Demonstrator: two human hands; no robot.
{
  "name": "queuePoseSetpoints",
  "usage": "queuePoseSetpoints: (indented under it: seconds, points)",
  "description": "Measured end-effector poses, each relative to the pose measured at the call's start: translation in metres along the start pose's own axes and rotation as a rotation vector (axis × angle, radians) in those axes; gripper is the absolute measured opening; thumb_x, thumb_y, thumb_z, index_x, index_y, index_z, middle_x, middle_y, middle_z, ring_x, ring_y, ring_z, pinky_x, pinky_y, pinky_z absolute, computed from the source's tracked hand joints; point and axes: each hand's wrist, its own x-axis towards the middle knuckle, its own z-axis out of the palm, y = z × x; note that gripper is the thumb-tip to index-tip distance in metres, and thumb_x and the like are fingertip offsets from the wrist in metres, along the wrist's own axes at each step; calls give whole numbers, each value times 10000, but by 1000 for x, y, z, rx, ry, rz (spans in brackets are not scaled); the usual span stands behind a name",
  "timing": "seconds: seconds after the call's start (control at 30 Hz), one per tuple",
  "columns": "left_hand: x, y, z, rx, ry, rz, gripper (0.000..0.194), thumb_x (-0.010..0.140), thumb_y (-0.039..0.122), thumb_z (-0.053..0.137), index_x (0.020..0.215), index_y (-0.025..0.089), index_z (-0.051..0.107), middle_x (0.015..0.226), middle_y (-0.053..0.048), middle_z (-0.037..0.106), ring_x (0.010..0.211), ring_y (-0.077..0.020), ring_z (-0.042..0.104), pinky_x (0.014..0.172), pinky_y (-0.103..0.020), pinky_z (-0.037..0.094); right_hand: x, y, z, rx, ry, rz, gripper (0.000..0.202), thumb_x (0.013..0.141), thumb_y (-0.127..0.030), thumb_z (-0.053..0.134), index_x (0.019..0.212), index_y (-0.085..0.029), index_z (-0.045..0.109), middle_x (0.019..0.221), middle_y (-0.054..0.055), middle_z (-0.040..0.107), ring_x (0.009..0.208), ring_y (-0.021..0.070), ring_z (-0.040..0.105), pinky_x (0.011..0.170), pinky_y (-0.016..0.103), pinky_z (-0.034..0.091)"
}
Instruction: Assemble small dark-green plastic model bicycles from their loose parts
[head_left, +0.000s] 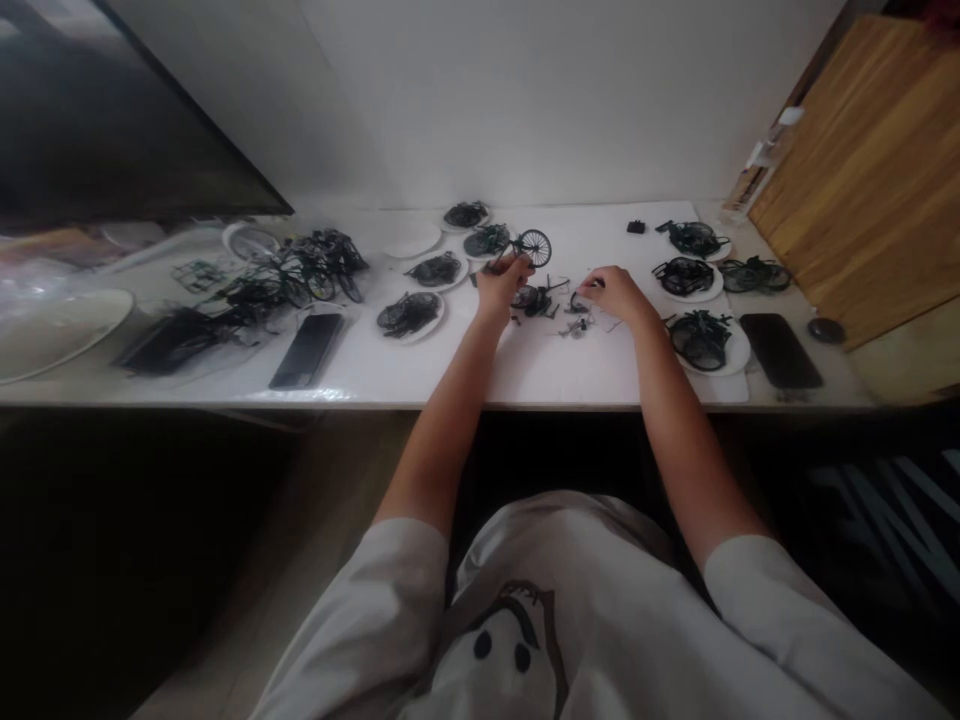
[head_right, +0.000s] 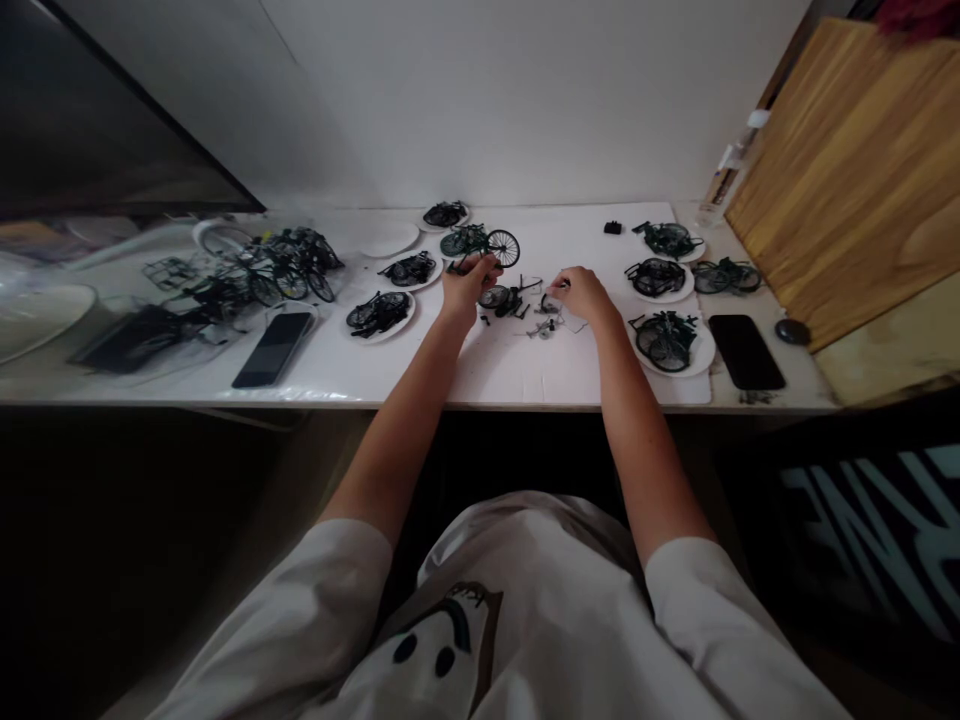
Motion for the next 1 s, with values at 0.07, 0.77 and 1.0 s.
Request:
queuePoseSetpoints:
  seconds: [0.07, 0.77, 1.0]
  points:
    - [-1, 1, 0, 3, 5, -6, 233, 774, 348, 959, 812, 207, 776, 786, -29, 763, 772, -138, 756, 716, -240, 572, -3, -6, 1, 1, -17, 17, 232, 897, -410, 880, 941, -184, 862, 1009, 111, 814, 928, 252, 682, 910, 378, 514]
    - [8, -8, -2, -25, -1, 25, 228, 786, 348, 944, 786, 203, 769, 771, -30, 759, 743, -131, 742, 707, -243, 564, -2, -10, 13, -138, 79, 64, 191, 987, -331, 752, 1080, -212, 868, 1127, 134, 823, 1007, 272, 714, 962, 380, 546]
    - [13, -13, -2, -35, 15, 21, 257, 766, 347, 954, 796, 191, 752, 760, -27, 763, 747, -141, 759, 679, -224, 557, -6, -17, 13, -164, -38, 18, 230, 979, -342, 771, 1122, -197, 878, 1072, 106, 842, 940, 238, 733, 913, 342, 554]
